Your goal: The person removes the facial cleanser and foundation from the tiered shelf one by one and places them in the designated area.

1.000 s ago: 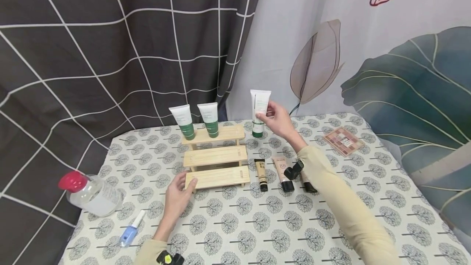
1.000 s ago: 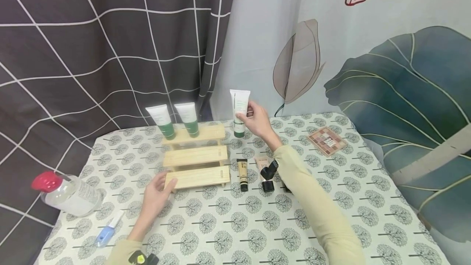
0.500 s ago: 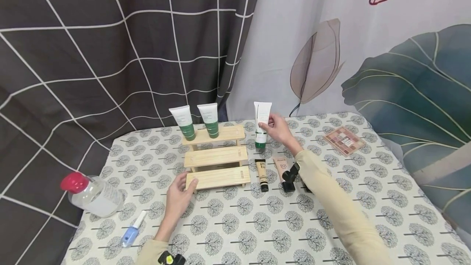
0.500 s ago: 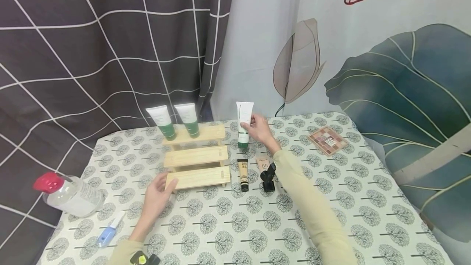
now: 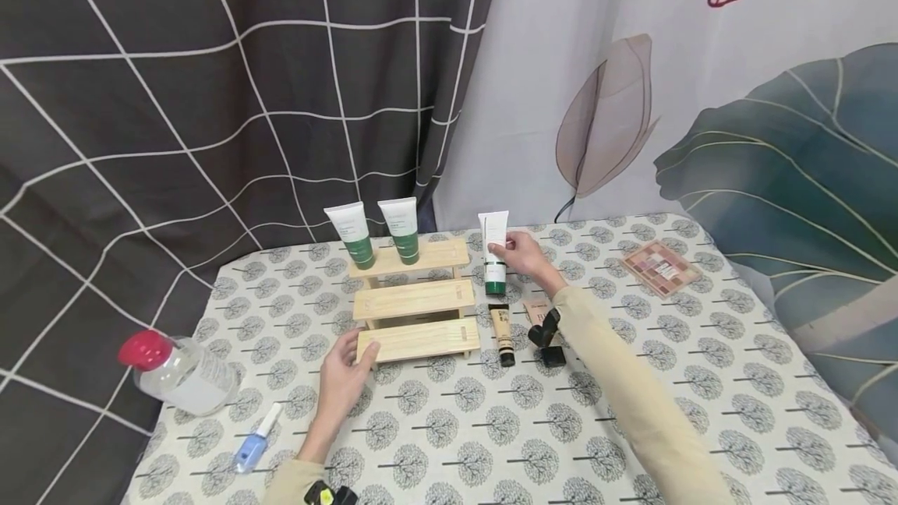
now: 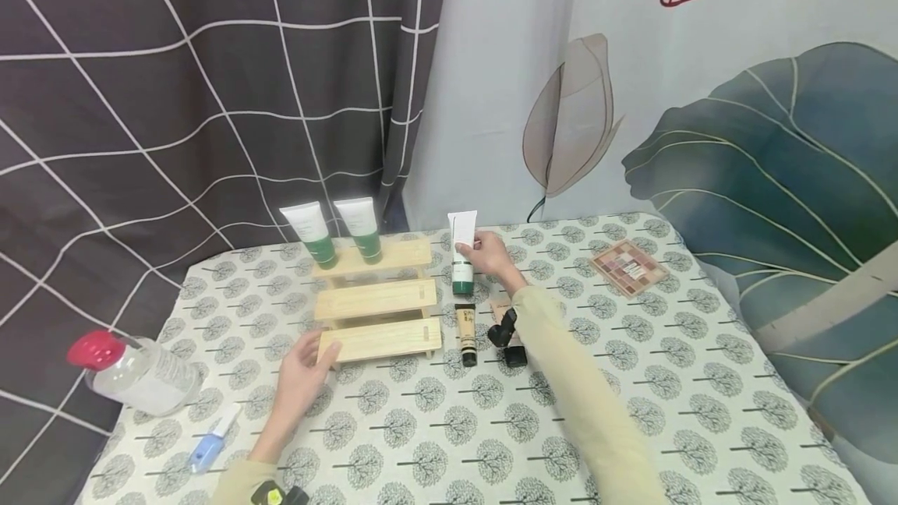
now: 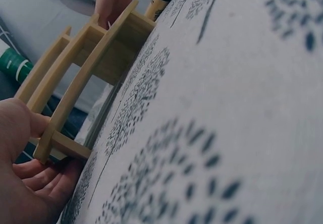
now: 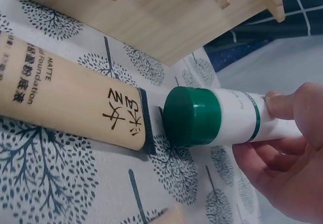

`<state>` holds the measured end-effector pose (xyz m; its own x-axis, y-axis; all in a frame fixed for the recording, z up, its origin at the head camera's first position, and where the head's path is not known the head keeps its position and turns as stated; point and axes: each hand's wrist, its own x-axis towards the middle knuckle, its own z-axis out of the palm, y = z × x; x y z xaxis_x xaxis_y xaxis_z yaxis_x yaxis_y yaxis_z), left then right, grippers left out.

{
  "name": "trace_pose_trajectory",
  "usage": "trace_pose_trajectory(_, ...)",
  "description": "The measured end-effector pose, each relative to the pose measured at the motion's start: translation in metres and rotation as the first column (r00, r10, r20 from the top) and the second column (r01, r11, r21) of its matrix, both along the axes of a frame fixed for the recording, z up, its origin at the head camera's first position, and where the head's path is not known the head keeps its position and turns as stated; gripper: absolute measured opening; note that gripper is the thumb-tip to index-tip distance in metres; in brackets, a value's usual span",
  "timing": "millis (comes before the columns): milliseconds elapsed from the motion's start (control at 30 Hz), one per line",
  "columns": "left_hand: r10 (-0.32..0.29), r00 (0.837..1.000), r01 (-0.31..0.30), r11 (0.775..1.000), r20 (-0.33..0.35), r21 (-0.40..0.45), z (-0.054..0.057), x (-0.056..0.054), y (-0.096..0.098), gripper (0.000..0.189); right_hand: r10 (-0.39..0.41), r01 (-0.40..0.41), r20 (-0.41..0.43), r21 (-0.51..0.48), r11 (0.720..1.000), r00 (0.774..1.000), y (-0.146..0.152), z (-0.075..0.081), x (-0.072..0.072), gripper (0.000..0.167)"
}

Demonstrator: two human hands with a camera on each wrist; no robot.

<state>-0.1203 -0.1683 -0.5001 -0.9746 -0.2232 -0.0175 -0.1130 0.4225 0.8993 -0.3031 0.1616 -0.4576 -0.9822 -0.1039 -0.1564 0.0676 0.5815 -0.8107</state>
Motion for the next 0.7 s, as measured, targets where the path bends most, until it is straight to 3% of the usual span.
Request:
trace_pose_trajectory(267,-0.015,1.0,0.015,1.0,0.0,0.01,-0.002,0.001,0.002,0.056,-0.002,0.007,0.091,-0.054,0.999,0.996,-0.001,-0.005,-0.005,0.049)
trace_pose_trajectory(467,-0.012,1.0,0.012,1.0,-0.006,0.017,-0.001,0.002,0.001,0.056,-0.031,0.033,0.07,-0.027,0.999,0.997,-0.002,-0.01,-0.005,0.051)
trace_pose_trajectory(700,-0.004,1.0,0.004,1.0,-0.011,0.015,0.0,0.001,0.0,0.054,-0.133,0.131,0.043,0.032,0.991,0.99,-0.009,-0.016,-0.005,0.049)
